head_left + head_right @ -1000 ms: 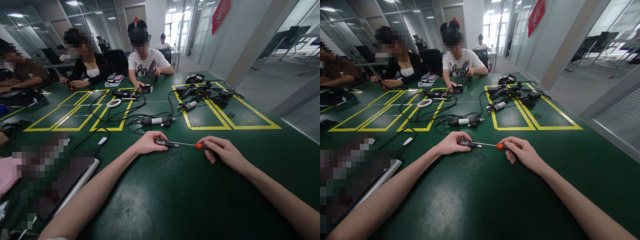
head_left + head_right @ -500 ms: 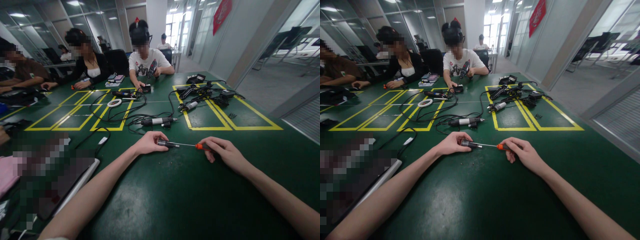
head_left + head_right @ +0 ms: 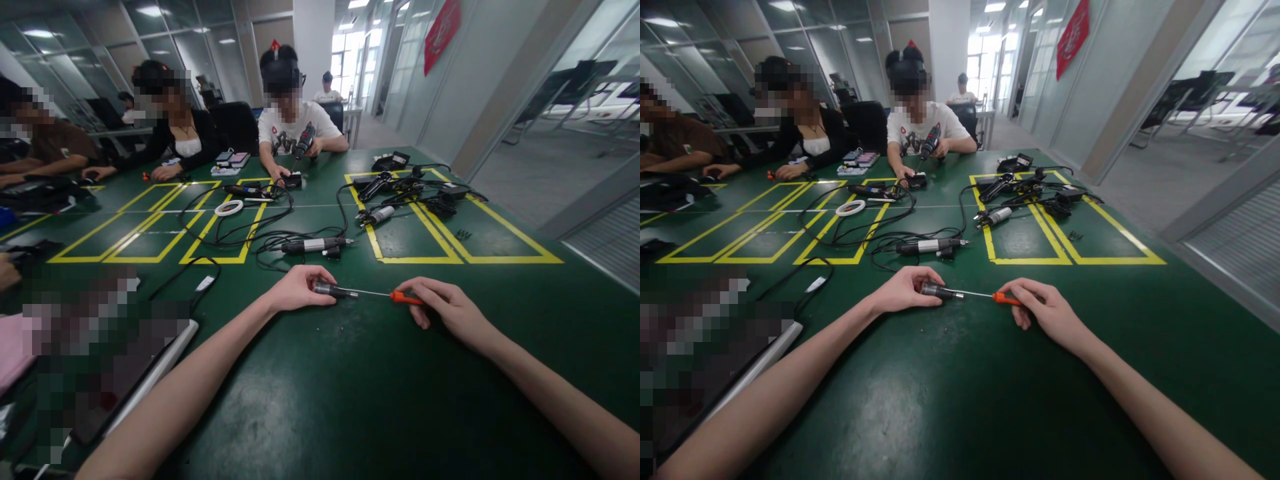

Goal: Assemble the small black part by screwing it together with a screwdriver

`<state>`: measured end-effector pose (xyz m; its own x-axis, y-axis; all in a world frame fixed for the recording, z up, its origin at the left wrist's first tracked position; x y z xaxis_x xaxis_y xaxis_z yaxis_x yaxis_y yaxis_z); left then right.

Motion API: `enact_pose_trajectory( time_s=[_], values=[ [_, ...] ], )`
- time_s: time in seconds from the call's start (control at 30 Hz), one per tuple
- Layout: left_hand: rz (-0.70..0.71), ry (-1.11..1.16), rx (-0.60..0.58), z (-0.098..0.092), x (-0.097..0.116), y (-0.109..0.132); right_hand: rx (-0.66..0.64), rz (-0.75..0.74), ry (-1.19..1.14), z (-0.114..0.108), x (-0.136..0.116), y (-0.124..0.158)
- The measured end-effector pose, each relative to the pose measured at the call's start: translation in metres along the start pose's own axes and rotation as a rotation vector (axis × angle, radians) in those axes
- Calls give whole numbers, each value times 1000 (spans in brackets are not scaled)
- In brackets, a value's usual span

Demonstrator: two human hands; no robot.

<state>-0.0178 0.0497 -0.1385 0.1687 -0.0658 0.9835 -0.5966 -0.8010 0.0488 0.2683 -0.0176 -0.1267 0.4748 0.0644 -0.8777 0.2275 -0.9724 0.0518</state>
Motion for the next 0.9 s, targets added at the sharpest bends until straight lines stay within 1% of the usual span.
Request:
enact_pose_trajectory(
  time_s=[0.1, 0.33, 0.43, 0.53, 0.6, 0.73, 0.9],
  values=[
    [-5, 2, 2, 0, 0, 0, 6, 12, -6, 0, 1, 0],
    [-27, 72, 0, 3, 3, 1, 94, 21, 57, -1, 4, -1],
    [-29, 64, -4, 2, 3, 0, 72, 8, 39, -1, 2, -1],
    [-22, 49, -10, 1, 0, 0, 10, 33, 13, 1, 2, -1],
    [-13, 43, -15, 0, -2, 0, -4, 51, 11, 2, 2, -1],
    [-5, 21, -16, -1, -4, 0, 26, 27, 27, 0, 2, -1],
    [6, -10, -13, -1, -2, 0, 59, -17, 132, -1, 1, 0]
  ],
)
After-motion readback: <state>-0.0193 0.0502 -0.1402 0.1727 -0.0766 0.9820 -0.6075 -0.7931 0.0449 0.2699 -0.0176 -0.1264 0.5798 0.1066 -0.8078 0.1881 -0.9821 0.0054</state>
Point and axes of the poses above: each hand's wrist, its own y-axis away from the middle knuckle, its own z-axis out of the palm, x = y × z, the point moved 2 cm from there along -y, towards the middle knuckle, and after that the axes turned 11 degrees about y, right-handed, at the moved point
